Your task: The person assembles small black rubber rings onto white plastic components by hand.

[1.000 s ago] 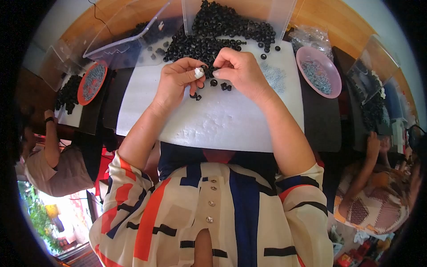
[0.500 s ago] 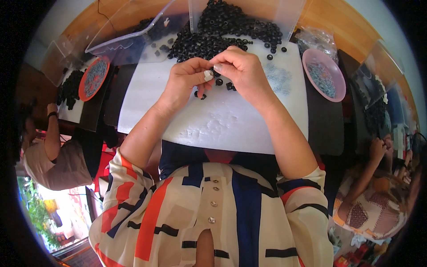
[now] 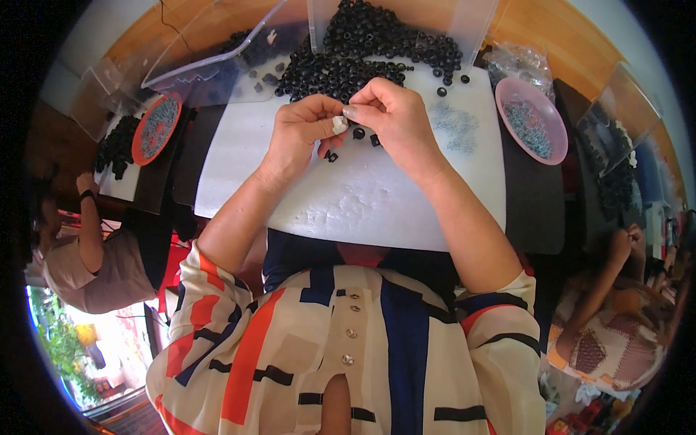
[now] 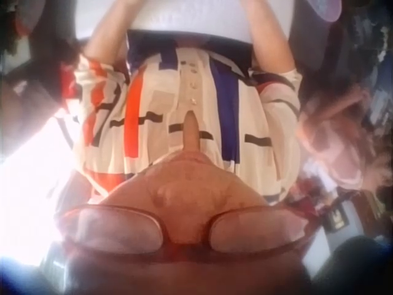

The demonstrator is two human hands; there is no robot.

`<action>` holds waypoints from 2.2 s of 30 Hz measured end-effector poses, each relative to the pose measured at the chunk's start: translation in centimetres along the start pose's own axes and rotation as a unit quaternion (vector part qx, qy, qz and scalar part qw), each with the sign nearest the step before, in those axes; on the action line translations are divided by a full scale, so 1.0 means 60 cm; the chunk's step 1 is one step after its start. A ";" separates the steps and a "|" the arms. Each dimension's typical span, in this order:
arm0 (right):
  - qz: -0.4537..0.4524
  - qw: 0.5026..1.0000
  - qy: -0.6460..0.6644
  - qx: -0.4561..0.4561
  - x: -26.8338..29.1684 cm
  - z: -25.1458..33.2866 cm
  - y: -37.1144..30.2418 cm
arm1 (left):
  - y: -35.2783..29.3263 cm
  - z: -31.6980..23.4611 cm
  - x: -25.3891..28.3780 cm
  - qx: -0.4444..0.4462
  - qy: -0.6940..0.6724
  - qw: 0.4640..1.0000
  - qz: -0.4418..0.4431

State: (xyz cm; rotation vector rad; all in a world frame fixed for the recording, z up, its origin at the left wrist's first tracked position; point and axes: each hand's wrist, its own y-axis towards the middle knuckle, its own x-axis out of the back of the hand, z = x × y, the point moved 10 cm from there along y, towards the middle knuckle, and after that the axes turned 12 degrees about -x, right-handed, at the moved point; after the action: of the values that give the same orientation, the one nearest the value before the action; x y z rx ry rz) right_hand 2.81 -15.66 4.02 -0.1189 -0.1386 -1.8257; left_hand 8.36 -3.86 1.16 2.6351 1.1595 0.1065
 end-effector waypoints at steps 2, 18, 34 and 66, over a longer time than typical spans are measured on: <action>0.003 1.000 0.014 0.006 0.000 0.010 -0.005 | 0.000 0.000 0.001 -0.009 -0.012 1.000 -0.005; 0.030 0.996 0.083 -0.027 -0.011 0.003 -0.001 | -0.002 -0.003 0.000 -0.007 -0.035 0.999 -0.012; -0.003 0.998 0.069 -0.001 0.000 0.010 -0.004 | 0.000 -0.001 0.001 0.006 -0.073 0.997 -0.024; 0.008 0.997 -0.027 0.075 -0.008 0.039 -0.018 | -0.004 0.000 -0.007 0.009 -0.124 0.992 0.014</action>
State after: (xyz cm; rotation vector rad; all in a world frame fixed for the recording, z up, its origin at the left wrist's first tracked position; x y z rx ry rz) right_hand 1.91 -14.56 6.23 -0.0641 -0.3105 -1.7911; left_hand 7.89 -4.02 1.12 2.5889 1.0453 -0.2217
